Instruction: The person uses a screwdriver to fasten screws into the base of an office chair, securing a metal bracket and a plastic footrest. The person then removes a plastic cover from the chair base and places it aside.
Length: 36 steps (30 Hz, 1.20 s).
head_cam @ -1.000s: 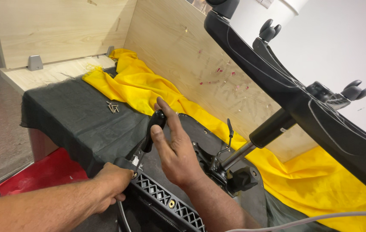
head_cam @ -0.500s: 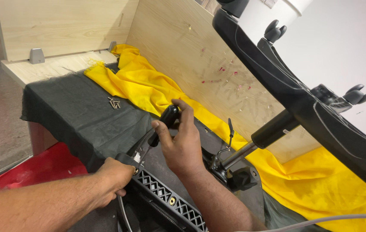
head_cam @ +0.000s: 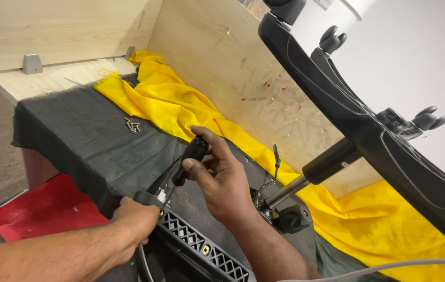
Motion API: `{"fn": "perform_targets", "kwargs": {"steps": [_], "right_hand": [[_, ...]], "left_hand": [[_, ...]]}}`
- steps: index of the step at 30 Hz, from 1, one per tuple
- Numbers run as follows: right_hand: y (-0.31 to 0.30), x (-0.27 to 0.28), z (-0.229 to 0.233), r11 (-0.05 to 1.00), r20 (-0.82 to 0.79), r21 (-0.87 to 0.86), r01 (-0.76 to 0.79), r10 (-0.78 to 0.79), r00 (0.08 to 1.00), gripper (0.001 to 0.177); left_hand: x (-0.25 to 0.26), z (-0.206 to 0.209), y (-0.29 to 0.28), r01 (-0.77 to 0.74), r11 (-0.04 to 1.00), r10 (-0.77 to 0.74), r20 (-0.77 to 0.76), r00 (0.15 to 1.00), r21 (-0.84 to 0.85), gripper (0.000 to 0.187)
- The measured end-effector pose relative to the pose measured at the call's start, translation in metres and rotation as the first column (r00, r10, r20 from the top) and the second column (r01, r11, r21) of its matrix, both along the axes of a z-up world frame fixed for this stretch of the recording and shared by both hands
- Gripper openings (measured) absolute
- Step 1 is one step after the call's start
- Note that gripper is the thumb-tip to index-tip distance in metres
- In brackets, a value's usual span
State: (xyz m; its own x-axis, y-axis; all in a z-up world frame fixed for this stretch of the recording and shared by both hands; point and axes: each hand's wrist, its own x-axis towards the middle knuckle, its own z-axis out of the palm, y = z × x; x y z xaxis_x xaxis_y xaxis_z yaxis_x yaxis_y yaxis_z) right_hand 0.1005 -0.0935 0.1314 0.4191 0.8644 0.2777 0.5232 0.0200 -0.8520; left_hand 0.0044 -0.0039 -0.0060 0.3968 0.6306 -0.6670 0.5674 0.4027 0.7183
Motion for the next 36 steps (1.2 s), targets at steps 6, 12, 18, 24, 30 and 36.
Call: {"fn": "perform_targets", "kwargs": {"steps": [6,12,18,24,30,36], "right_hand": [[0.002,-0.009,-0.001,0.990,0.277,0.039,0.135,-0.141,0.950,0.054],[-0.001,-0.005,0.001,0.998,0.061,0.062,0.027,-0.031,0.998,0.047],[0.009,-0.009,-0.004,0.955,0.368,0.048,0.294,-0.291,0.883,0.054],[0.003,-0.011,-0.004,0.992,0.048,0.113,-0.064,0.059,0.997,0.049],[0.004,-0.014,-0.001,0.999,0.054,0.038,0.035,-0.037,0.998,0.049],[0.008,-0.015,0.008,0.938,0.303,0.063,0.340,-0.343,0.889,0.051]], "left_hand": [[-0.002,0.004,0.003,0.078,0.996,-0.080,-0.048,0.996,-0.047,0.065],[-0.007,0.015,-0.003,0.017,0.999,-0.017,0.002,1.000,-0.029,0.061],[-0.006,0.019,-0.003,0.025,1.000,-0.026,-0.033,0.999,-0.015,0.056],[-0.010,0.019,-0.004,0.039,0.998,-0.040,-0.024,0.999,-0.047,0.056],[-0.008,0.014,-0.005,0.008,0.996,-0.006,0.017,1.000,-0.093,0.055],[-0.004,0.015,-0.005,0.006,0.997,-0.009,-0.031,0.999,-0.076,0.056]]}}
